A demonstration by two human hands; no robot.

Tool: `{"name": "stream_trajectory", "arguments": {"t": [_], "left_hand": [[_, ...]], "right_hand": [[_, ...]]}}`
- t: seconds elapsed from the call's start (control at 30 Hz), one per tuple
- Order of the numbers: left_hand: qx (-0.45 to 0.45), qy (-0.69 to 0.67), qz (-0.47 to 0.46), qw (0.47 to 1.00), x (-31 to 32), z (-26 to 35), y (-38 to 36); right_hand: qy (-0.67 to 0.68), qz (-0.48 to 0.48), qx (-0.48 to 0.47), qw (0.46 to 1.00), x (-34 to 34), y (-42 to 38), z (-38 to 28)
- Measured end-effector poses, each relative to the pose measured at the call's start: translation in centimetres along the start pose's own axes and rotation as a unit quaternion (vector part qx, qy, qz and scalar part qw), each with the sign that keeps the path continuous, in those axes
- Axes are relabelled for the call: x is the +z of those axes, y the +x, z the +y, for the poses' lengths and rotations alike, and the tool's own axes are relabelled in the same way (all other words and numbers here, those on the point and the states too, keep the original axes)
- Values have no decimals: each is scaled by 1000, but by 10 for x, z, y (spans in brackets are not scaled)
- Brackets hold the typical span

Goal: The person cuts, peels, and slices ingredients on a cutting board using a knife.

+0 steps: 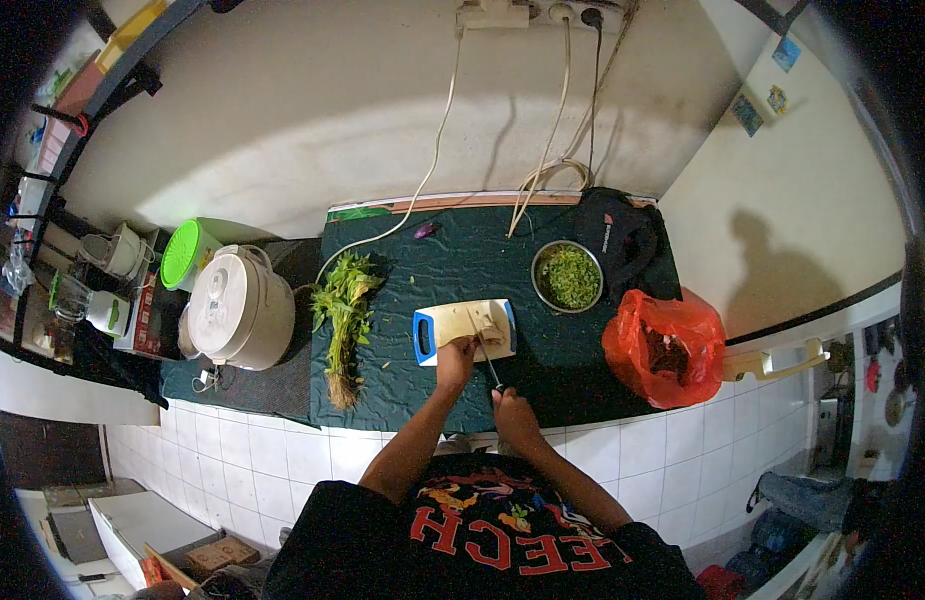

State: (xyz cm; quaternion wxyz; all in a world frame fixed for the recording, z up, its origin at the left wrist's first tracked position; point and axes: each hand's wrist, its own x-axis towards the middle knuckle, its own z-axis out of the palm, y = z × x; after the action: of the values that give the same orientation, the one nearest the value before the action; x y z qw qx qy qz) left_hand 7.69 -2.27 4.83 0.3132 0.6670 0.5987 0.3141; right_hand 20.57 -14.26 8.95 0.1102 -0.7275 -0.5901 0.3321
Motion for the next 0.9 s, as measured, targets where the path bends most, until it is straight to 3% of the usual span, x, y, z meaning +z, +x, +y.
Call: {"name": "stream_trajectory", "arguments": {"t": [0.13,0.4,0.63,0.9], "left_hand": [[13,-9,2,1000,2,-4,0],[-44,-40,-20,998,-1,4,-1],[-5,-37,10,999,1,-4,0],[-64,-37,-32,997,-1,4,0]], "right_hand": [[0,20,-18,1000,7,2,4],[20,38,-40,998,11,9,5],[-5,47,-27,999,10,14,-5],[-23,76,-59,995,10,15,-9]]}}
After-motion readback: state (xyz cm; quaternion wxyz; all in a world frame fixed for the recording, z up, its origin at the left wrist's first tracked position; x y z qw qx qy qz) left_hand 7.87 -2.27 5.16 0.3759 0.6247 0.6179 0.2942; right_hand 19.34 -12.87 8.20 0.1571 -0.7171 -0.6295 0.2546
